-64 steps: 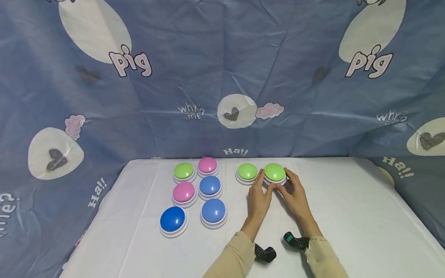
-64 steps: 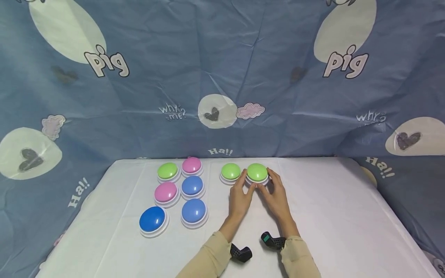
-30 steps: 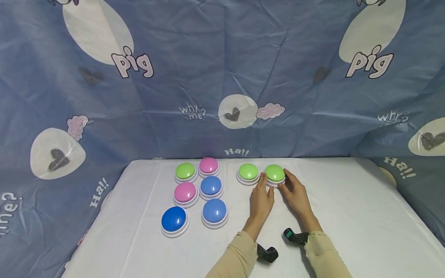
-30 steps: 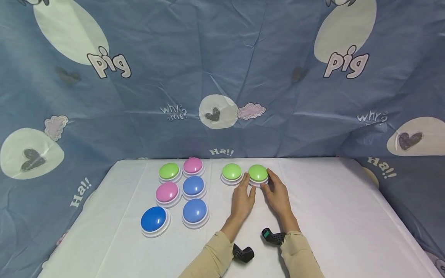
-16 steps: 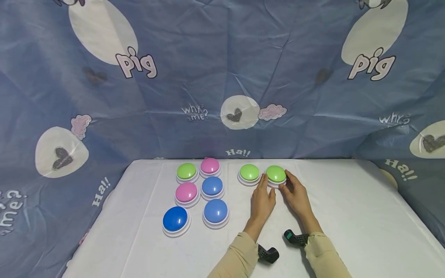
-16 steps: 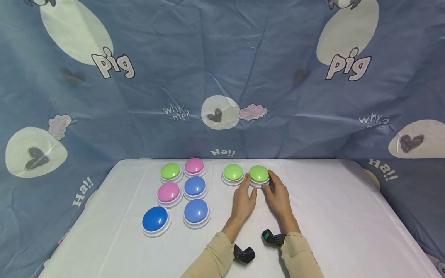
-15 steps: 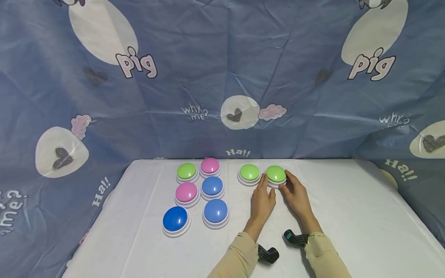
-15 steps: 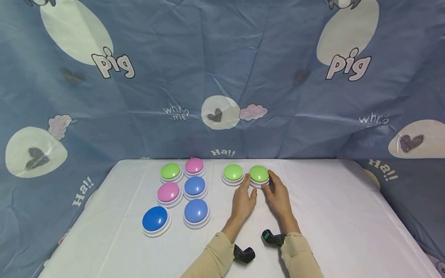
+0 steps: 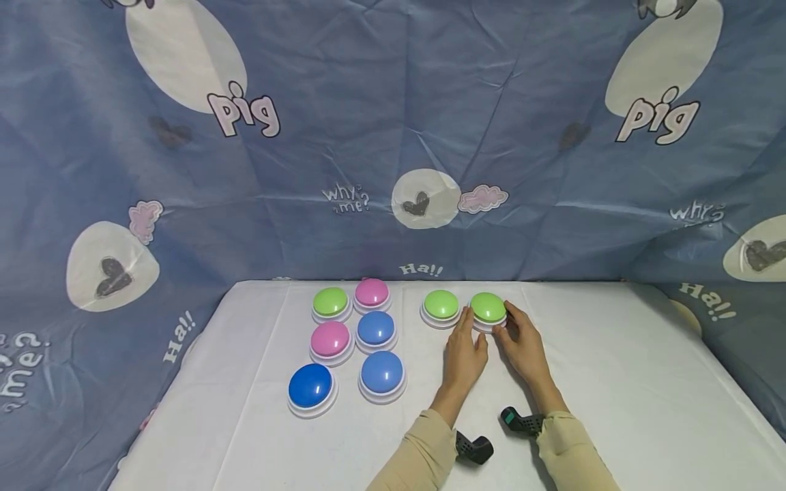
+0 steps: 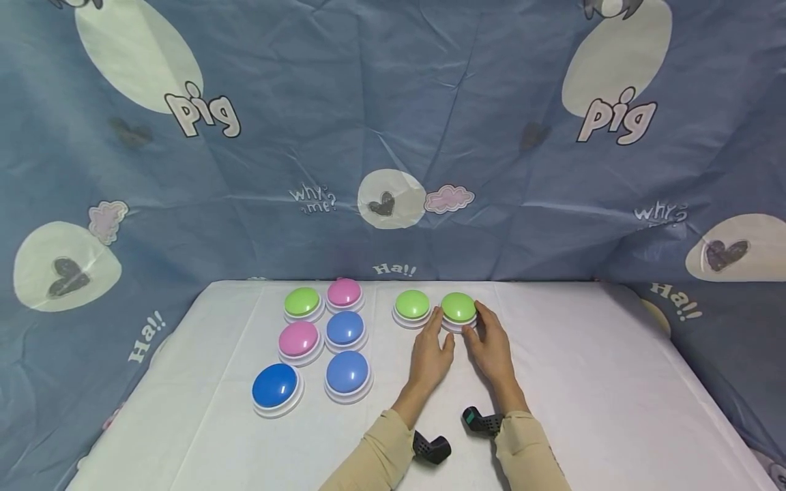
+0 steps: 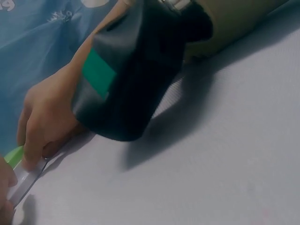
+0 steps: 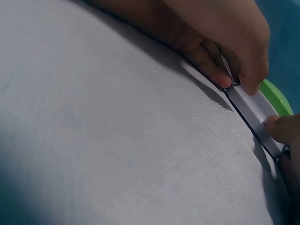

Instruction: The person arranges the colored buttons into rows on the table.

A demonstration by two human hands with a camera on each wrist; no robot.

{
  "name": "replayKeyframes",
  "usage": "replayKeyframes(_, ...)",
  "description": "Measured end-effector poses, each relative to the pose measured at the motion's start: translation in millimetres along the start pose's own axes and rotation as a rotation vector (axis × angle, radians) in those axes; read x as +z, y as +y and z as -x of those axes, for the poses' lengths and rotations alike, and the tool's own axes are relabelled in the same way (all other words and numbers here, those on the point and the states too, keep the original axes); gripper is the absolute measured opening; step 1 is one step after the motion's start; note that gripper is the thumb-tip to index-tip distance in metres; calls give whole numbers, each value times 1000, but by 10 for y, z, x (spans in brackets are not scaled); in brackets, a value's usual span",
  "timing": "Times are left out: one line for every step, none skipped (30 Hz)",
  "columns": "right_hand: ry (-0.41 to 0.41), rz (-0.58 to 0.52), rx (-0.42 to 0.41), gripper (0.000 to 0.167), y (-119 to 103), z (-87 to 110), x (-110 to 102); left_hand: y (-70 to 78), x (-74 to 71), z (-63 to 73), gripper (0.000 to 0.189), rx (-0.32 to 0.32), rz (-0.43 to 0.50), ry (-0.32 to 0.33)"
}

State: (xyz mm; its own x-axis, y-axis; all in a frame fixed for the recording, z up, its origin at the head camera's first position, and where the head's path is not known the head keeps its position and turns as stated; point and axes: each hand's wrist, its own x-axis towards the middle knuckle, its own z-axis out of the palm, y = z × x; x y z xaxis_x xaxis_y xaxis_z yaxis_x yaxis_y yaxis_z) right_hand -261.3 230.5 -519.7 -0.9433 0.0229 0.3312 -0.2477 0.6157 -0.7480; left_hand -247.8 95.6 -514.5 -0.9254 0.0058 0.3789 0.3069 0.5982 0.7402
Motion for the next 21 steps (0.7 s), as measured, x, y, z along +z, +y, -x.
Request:
replayKeyframes(7,-3,-5,61,-5,9,1,3,-6,2,55,2,8,-2)
replayKeyframes(17,-6,-12,59,-8,19,2,7,-12,6,55,1,17,-7)
replayKeyframes(30,-10,-18,58,-13,27,3,8,-18,9,55,0,26,-11)
replayKeyframes(46,-19,-26,56,-17,36,5,9,-24,11,55,-1,36,-16)
replayKeyframes(65,-27,-32,54,-23,44,7,10,-31,14,55,-2,44,-17)
replayKeyframes(82,-33,-33,53,-29,52,9,8,-36,17,54,0,51,-15)
replayKeyframes(101,-40,-32,51,-32,66,3,14,-36,24,54,1,56,-12)
replayKeyframes(122,-53,-27,49,-37,79,-4,19,-36,32,53,10,65,-2)
replayKeyframes(142,-57,-20,47,-40,93,-5,23,-37,40,53,16,85,9)
replayKeyframes(157,-64,-11,45,-47,108,-6,25,-40,49,52,23,106,24)
replayKeyframes(169,-73,1,44,-58,122,-5,27,-45,61,51,31,128,41)
replayKeyframes(179,-78,10,42,-70,138,-2,28,-51,74,50,37,157,55)
replayKeyframes(190,-88,14,40,-84,155,5,29,-59,89,48,40,190,67)
replayKeyframes(199,-103,19,39,-99,172,12,29,-68,106,47,38,224,78)
replayKeyframes(205,-109,22,38,-117,192,20,29,-77,122,46,28,258,81)
replayKeyframes(209,-130,24,37,-140,209,28,29,-84,139,45,22,279,84)
replayKeyframes(213,-144,21,36,-160,228,36,32,-91,157,43,15,293,88)
replayKeyframes(213,-154,19,35,-178,250,46,34,-98,173,42,9,310,87)
replayKeyframes(213,-171,17,34,-196,269,54,36,-104,189,41,4,322,85)
replayKeyframes(211,-179,18,34,-213,288,61,39,-109,205,41,3,330,81)
replayKeyframes(208,-185,17,34,-229,308,67,42,-110,219,40,6,337,76)
